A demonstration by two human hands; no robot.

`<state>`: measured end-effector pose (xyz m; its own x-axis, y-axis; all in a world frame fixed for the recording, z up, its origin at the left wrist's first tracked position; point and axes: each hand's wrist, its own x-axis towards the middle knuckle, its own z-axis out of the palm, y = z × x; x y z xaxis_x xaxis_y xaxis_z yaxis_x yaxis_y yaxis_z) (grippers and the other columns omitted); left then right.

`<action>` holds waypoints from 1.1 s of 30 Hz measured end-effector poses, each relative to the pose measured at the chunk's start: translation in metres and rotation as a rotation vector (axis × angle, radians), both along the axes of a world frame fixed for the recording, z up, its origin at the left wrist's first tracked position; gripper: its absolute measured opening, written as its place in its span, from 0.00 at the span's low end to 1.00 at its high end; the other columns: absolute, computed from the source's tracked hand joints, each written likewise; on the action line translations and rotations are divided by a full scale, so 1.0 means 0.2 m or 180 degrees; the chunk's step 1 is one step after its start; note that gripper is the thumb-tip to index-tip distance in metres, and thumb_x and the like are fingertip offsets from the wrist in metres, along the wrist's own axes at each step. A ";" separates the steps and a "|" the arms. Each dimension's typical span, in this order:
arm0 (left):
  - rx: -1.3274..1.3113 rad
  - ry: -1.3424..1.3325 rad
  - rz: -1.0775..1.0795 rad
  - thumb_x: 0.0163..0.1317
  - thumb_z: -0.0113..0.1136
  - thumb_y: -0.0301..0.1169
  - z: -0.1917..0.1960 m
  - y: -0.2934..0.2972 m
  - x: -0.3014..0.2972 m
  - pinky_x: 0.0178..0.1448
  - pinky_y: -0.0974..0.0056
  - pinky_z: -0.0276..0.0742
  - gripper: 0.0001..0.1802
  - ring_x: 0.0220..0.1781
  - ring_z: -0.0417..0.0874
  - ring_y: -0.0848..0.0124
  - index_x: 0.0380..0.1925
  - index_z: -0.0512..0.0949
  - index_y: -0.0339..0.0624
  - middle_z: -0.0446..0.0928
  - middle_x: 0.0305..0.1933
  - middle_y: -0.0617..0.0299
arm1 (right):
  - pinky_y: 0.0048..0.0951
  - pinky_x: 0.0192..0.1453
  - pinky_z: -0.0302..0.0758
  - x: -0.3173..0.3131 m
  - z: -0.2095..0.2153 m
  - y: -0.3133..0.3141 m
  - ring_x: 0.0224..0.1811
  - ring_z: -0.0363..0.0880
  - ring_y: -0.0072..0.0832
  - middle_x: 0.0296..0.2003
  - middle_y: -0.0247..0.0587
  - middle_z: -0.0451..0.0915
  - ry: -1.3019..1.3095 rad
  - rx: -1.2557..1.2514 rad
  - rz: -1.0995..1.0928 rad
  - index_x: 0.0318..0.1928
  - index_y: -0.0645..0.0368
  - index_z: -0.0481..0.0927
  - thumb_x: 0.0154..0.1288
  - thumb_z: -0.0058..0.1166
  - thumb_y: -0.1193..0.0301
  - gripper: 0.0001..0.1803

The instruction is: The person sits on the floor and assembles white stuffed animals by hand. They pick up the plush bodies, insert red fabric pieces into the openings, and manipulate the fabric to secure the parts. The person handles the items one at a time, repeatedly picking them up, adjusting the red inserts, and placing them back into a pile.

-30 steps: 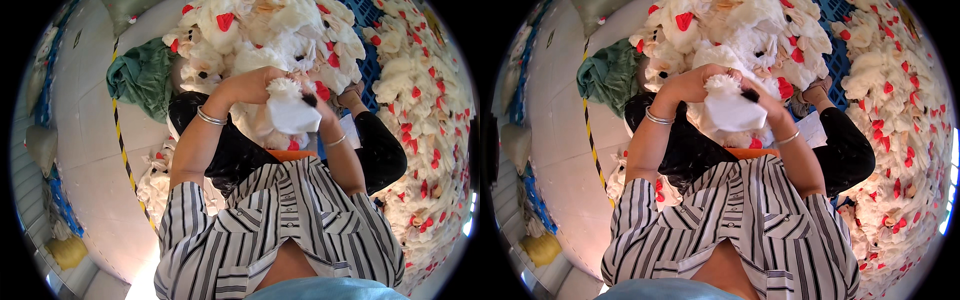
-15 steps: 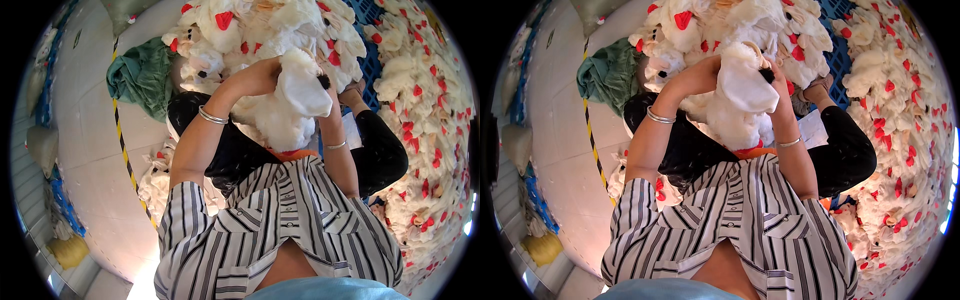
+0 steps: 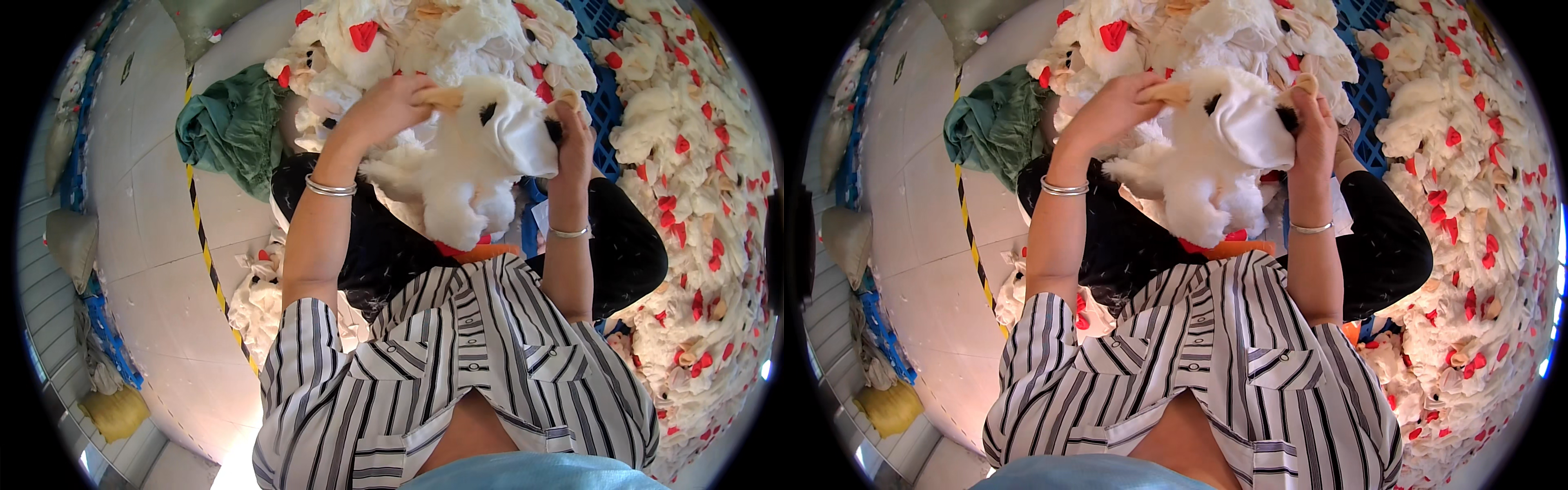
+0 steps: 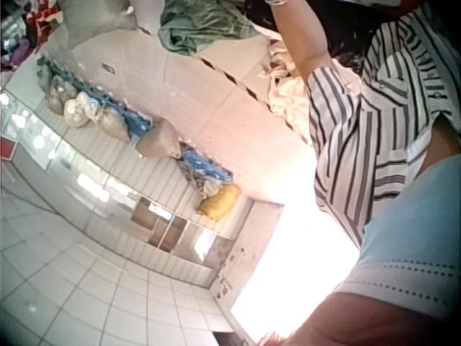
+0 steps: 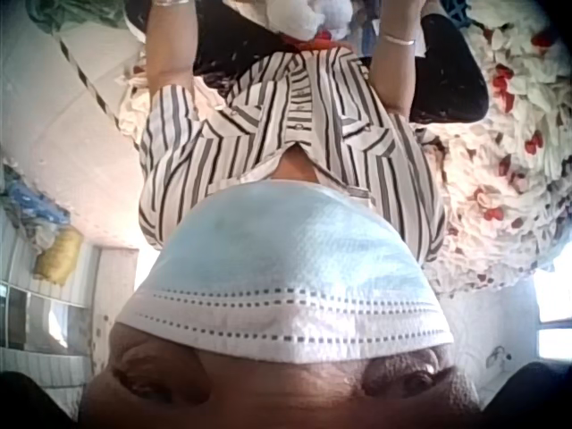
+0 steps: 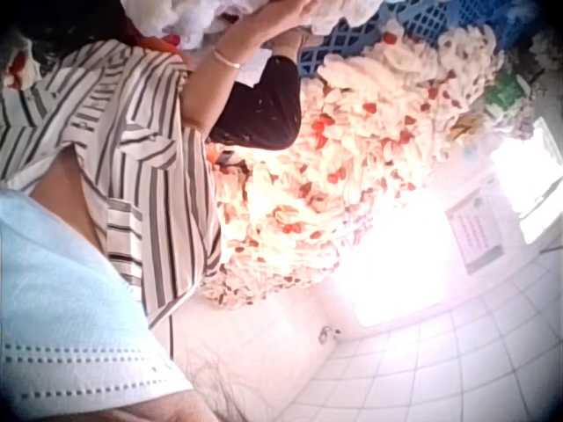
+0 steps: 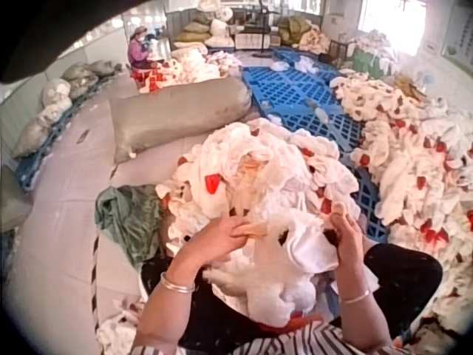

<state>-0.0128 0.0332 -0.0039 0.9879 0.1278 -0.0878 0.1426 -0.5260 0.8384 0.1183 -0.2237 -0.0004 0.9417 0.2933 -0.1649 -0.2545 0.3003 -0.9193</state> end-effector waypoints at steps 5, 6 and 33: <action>-0.0935 -0.0375 0.0467 0.63 0.56 0.28 0.04 0.08 -0.02 0.37 0.74 0.71 0.14 0.30 0.72 0.83 0.47 0.80 0.40 0.75 0.28 0.72 | 0.28 0.47 0.79 0.01 0.05 0.00 0.39 0.81 0.27 0.39 0.38 0.80 0.0137 0.0352 0.0241 0.50 0.64 0.75 0.69 0.53 0.70 0.13; -0.1409 -0.0590 0.0484 0.64 0.54 0.27 0.03 0.09 -0.03 0.39 0.74 0.72 0.13 0.31 0.73 0.82 0.47 0.80 0.37 0.76 0.29 0.71 | 0.29 0.47 0.79 0.02 0.07 0.00 0.39 0.81 0.27 0.39 0.39 0.79 0.0112 0.0351 0.0237 0.50 0.65 0.75 0.69 0.53 0.70 0.14; -0.0548 -0.0291 0.1133 0.64 0.48 0.24 0.03 0.32 -0.13 0.42 0.74 0.69 0.08 0.36 0.73 0.82 0.31 0.78 0.44 0.77 0.34 0.72 | 0.19 0.37 0.74 0.09 0.18 -0.09 0.33 0.76 0.16 0.31 0.30 0.77 -0.0763 0.0338 -0.0386 0.45 0.63 0.78 0.70 0.53 0.71 0.09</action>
<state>-0.0384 0.0976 0.0021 0.8893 0.4544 -0.0516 0.2112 -0.3081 0.9276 0.1368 -0.2418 0.0352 0.9794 0.1799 0.0922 0.0099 0.4129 -0.9107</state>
